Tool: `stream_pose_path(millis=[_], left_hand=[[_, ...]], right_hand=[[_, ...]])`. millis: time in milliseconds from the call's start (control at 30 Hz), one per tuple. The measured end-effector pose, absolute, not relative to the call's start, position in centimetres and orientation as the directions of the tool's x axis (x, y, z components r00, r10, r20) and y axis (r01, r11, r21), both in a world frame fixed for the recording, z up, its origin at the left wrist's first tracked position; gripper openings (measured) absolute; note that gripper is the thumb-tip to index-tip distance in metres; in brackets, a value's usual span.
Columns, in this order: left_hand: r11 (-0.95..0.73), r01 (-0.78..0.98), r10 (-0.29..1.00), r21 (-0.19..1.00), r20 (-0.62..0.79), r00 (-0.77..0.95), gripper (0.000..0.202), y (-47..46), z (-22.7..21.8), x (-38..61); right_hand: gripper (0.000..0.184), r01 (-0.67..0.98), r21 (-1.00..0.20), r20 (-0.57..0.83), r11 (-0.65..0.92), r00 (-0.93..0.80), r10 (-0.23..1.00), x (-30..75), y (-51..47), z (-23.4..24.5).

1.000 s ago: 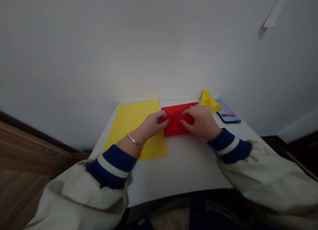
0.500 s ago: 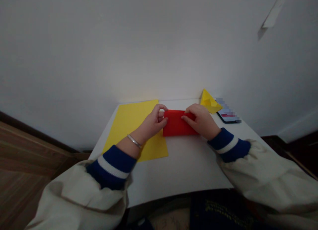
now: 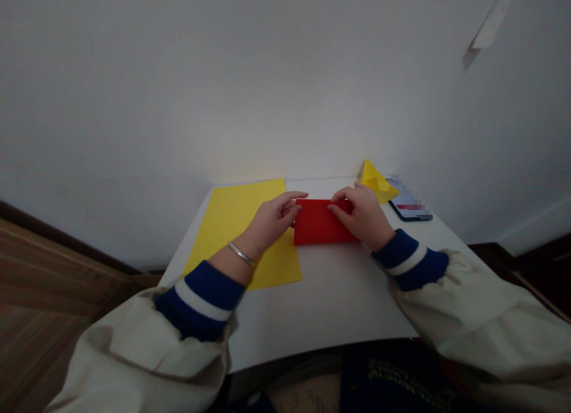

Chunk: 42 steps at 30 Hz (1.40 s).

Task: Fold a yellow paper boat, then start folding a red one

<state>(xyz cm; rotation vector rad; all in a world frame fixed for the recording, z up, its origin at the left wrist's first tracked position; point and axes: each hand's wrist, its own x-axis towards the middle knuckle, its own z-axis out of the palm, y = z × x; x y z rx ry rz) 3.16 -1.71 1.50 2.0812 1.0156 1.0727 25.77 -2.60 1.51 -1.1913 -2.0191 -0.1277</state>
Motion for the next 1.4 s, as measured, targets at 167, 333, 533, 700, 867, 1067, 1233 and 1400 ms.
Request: stream_pose_path(millis=[167, 333, 533, 700, 867, 1067, 1233, 1400], left_hand=[[-0.514, 0.425, 0.852, 0.745, 0.387, 0.352, 0.029, -2.1, 2.0, 3.3], [-0.445, 0.487, 0.895, 0.751, 0.378, 0.236, 0.027, -2.0, 2.3, 3.4], [-0.402, 0.552, 0.9, 0.731, 0.426, 0.09, 0.026, -1.5, 1.9, 3.4], [-0.331, 0.549, 0.92, 0.768, 0.391, 0.009, 0.027, -1.0, 1.2, 3.2], [-0.277, 0.546, 0.937, 0.791, 0.348, -0.028, 0.028, -1.0, 0.9, 2.8], [-0.26, 0.554, 0.959, 0.791, 0.278, 0.053, 0.025, -0.9, 0.3, 2.1], [-0.337, 0.675, 0.935, 0.656, 0.316, 0.161, 0.026, -1.2, 0.3, 1.6], [-0.42, 0.818, 0.894, 0.392, 0.334, 0.298, 0.029, -1.2, 0.4, 1.4]], right_hand=[[0.005, 0.773, -0.309, 0.654, 0.554, -0.25, 0.714, 25.7, -2.8, 1.8], [0.017, 0.744, -0.354, 0.614, 0.567, -0.272, 0.741, 25.7, -3.1, 2.2], [0.014, 0.728, -0.458, 0.553, 0.51, -0.216, 0.805, 26.1, -2.8, 1.5], [0.012, 0.637, -0.653, 0.417, 0.409, -0.149, 0.897, 26.6, -2.2, 0.5], [0.015, 0.571, -0.748, 0.339, 0.338, -0.109, 0.934, 26.8, -1.9, 0.0], [0.015, 0.569, -0.779, 0.264, 0.261, -0.079, 0.961, 27.0, -1.4, -0.5], [0.015, 0.698, -0.655, 0.314, 0.289, -0.096, 0.945, 27.2, -1.0, -0.6], [0.017, 0.781, -0.514, 0.353, 0.354, -0.184, 0.918, 27.1, -0.8, -0.2]])
